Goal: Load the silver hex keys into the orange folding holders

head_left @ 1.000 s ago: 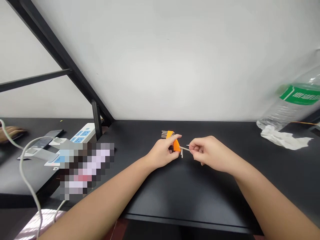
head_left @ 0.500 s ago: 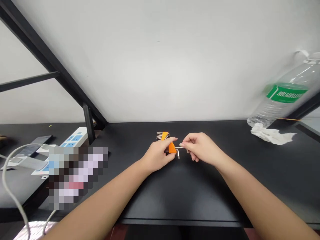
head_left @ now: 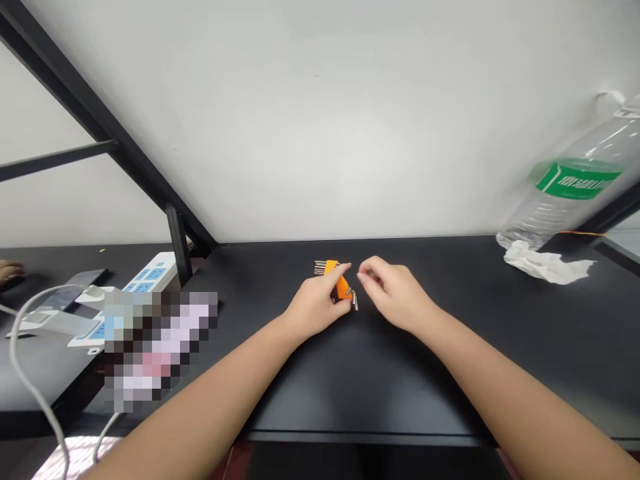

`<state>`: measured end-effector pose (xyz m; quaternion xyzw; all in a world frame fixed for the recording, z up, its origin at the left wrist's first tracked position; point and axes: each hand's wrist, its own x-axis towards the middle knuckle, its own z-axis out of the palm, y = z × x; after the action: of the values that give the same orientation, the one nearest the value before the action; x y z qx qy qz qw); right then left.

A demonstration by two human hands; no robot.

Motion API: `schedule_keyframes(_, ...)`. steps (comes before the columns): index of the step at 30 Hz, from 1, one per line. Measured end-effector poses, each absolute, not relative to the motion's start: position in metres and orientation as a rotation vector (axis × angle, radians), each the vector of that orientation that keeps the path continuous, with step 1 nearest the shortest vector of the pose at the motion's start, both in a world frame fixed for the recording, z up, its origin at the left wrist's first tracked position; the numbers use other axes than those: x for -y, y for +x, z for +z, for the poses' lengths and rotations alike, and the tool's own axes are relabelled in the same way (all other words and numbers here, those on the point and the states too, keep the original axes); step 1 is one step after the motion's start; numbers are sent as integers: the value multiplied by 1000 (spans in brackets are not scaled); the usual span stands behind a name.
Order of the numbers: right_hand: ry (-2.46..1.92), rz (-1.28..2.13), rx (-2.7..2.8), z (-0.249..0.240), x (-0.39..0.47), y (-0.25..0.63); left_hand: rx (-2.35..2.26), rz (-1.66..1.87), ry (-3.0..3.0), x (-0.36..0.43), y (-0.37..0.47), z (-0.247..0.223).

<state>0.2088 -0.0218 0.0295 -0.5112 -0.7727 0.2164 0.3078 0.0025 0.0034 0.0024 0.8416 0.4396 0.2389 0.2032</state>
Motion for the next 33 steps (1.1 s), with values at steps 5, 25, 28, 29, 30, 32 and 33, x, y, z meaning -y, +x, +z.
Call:
schedule_keyframes(5,-1638,375,2361,26,10,239,-1175,683,2322,-7,-3,-4)
schedule_keyframes(25,-1848,154,2548,19,14,223,-1266,555,2368,-9,-2,-4)
schedule_keyframes(28,-1794,269,2454,26,16,225,-1249,551,2377,-9,-2,-4)
schedule_keyframes(29,-1729,344,2417,28,16,226,-1242,550,2384,-9,-2,-4)
schedule_keyframes(30,-1644,432,2385,30,17,227,-1236,548,2389,-8,-2,-4)
schedule_keyframes(32,-1469,593,2337,32,18,228,-1228,546,2389,-8,-2,-3)
schedule_keyframes(33,-1406,656,2323,32,19,228,-1227,545,2382,-8,-2,-3)
